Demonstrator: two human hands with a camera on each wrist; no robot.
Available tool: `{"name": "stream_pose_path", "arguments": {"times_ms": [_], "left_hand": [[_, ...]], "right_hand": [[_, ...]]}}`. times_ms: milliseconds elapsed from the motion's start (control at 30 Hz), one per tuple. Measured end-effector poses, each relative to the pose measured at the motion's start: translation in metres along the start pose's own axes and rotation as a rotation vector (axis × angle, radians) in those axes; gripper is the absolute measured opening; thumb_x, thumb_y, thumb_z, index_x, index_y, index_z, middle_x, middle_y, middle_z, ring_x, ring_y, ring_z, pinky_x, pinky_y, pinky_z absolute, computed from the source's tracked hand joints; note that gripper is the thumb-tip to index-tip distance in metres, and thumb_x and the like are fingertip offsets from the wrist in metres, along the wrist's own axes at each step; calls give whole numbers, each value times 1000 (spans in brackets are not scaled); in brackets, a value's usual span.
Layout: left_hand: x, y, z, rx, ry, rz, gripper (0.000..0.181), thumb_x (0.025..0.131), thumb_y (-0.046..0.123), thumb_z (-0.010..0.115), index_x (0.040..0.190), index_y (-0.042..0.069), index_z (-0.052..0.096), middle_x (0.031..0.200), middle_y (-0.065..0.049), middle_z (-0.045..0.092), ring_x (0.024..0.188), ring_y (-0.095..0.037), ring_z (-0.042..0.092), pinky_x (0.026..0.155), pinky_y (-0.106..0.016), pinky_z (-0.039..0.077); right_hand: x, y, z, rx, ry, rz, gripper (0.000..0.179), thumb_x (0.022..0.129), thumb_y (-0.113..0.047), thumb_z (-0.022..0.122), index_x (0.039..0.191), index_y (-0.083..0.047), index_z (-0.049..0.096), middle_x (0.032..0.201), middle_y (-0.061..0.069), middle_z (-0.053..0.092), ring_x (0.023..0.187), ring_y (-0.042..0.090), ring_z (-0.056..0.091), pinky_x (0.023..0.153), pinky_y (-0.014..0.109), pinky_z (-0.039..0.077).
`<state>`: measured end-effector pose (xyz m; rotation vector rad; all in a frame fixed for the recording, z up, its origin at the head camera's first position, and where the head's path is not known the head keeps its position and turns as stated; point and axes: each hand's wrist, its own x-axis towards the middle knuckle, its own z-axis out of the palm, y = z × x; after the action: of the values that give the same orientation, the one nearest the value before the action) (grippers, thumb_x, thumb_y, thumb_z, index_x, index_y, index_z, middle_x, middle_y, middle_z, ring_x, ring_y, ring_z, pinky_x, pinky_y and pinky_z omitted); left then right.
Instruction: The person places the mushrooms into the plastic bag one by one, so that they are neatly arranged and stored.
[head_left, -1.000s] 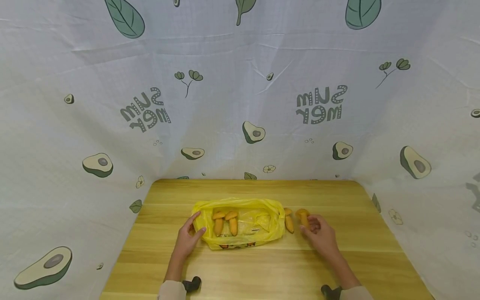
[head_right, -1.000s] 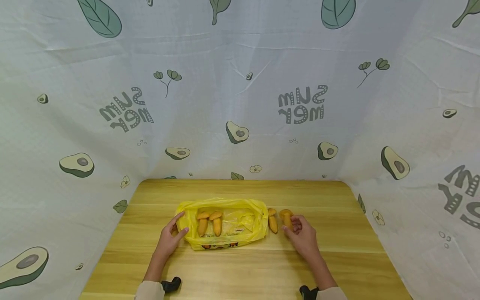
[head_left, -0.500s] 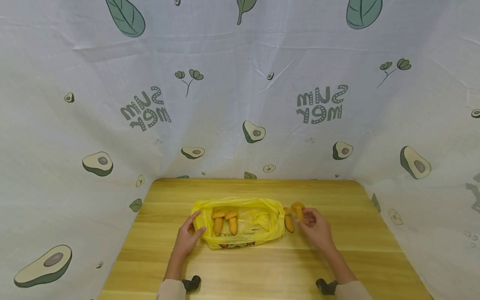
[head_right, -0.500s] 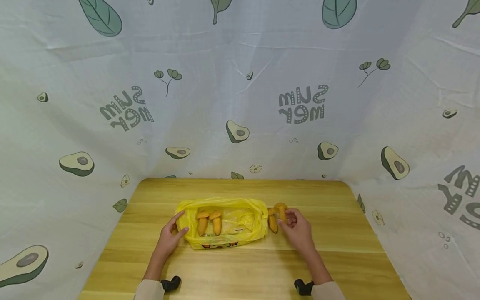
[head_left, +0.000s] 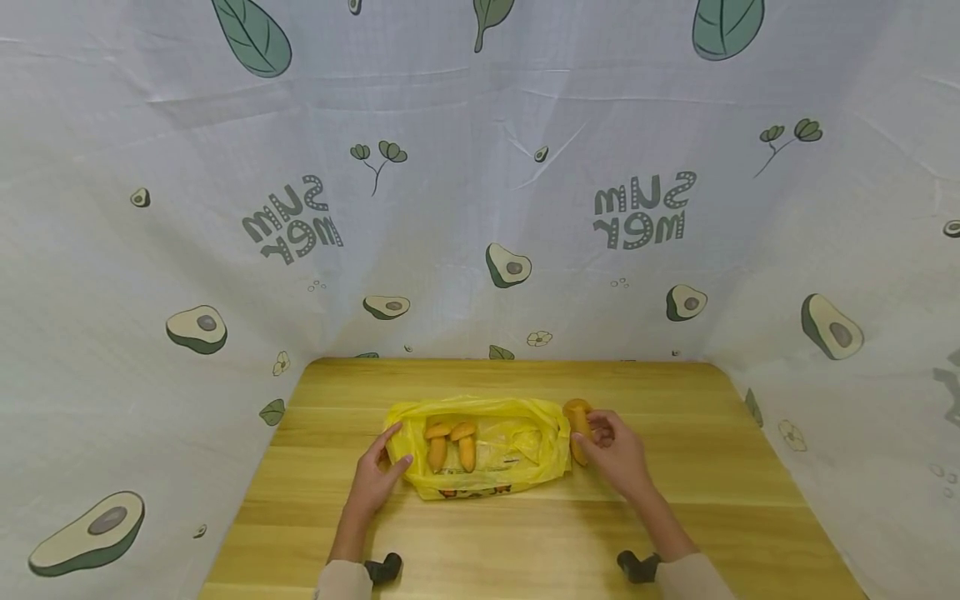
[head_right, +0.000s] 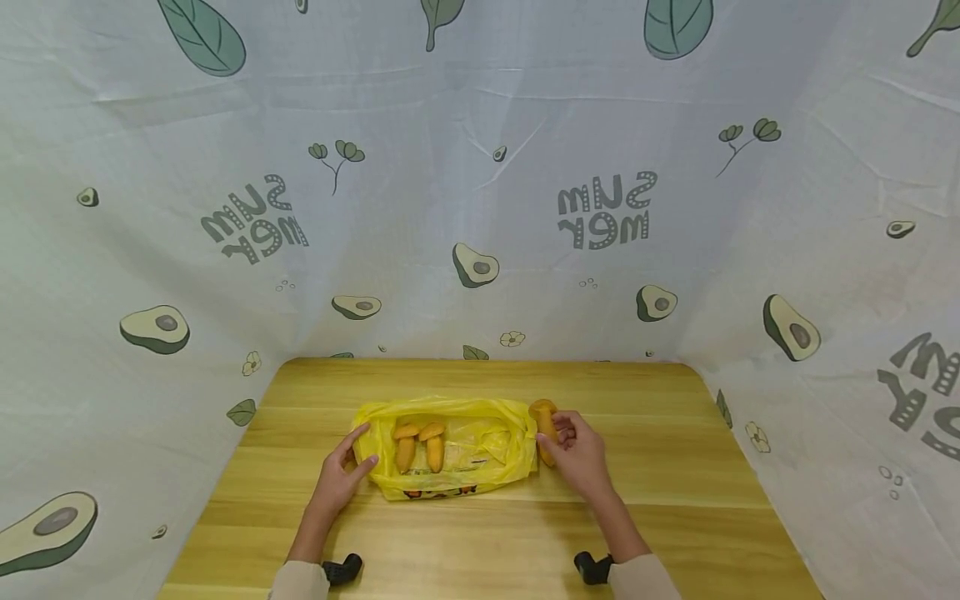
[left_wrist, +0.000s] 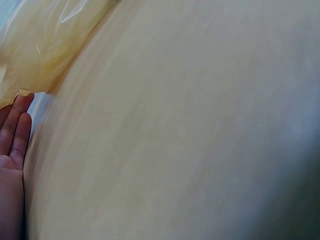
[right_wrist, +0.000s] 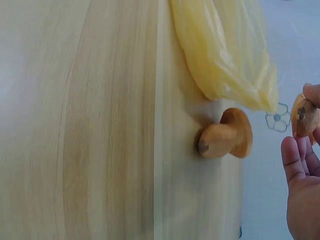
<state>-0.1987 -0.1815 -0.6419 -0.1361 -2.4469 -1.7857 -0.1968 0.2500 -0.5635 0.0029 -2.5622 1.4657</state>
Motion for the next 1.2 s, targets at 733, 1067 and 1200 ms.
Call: {"name": "stream_pose_path", "arguments": {"times_ms": [733, 1067, 1200], "left_hand": [[-2, 0, 0, -6, 5, -12, 62, 96, 15, 73, 153, 14, 50, 160, -18, 45, 145, -39, 47, 117, -60, 36], [-1, -1, -1, 13, -4, -7, 63, 97, 20, 73, 154, 15, 48, 160, -18, 45, 143, -39, 49, 115, -59, 38], [0, 1, -1, 5, -2, 2, 62, 97, 19, 73, 154, 14, 48, 160, -18, 45, 143, -38, 49, 115, -57, 40]], "right_hand": [[2, -11, 45, 76, -53, -32, 46, 89, -21, 83, 129, -5, 68, 112, 14, 70, 86, 10, 62, 73, 19, 56], [-1, -18, 67, 108, -89, 4, 48, 87, -15, 83, 132, -4, 68, 110, 13, 68, 86, 12, 62, 73, 19, 55], [-2, -21, 76, 120, -93, -7, 48, 87, -14, 83, 131, -4, 68, 109, 12, 67, 85, 14, 61, 73, 21, 55]]}}
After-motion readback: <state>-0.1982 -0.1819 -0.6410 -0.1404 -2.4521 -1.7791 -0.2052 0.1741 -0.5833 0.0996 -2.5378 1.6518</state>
